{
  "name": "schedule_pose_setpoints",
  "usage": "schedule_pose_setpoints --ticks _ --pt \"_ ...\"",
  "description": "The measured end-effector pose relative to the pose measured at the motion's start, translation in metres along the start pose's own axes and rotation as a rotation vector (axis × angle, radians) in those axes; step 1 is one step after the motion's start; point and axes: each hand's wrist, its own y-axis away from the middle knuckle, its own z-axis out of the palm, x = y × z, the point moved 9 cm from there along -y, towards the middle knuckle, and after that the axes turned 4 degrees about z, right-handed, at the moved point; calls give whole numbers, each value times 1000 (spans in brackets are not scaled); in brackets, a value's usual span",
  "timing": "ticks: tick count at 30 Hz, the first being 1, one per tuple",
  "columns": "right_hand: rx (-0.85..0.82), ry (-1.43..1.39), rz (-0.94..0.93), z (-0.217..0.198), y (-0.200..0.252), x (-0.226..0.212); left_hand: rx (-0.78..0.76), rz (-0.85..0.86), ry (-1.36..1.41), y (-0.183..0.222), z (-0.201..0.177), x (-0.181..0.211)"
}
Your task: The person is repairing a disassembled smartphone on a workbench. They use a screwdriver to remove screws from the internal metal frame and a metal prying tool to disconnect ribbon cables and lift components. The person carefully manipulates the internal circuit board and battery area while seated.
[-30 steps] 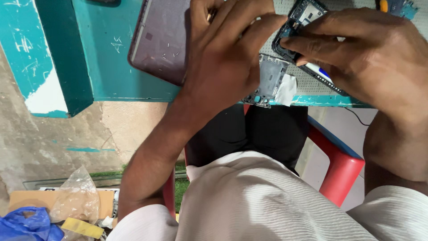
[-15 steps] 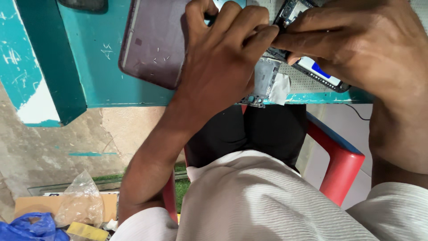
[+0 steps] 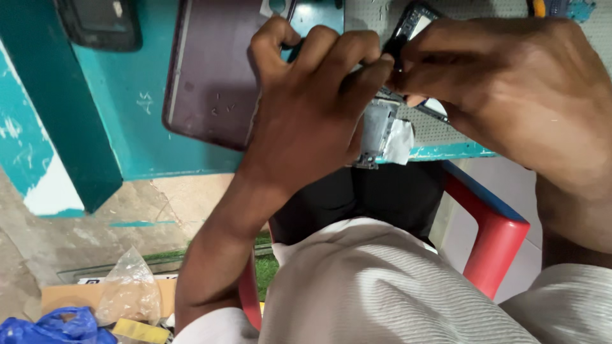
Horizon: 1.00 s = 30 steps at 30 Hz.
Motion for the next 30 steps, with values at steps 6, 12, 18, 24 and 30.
schedule_pose_setpoints --ticks 6,12,18,24,30 --pt "114 -215 31 1 7 7 -71 -60 27 -4 0 -3" --pt "220 -325 125 0 15 7 -102 -81 30 -6 3 -6" --pt "363 -313 187 6 28 7 -105 -95 30 -5 6 -6" --pt "462 -272 298 14 46 1 -129 -59 -30 -2 7 -2" --pt "552 -367 402 28 70 3 -105 -26 14 -5 3 1"
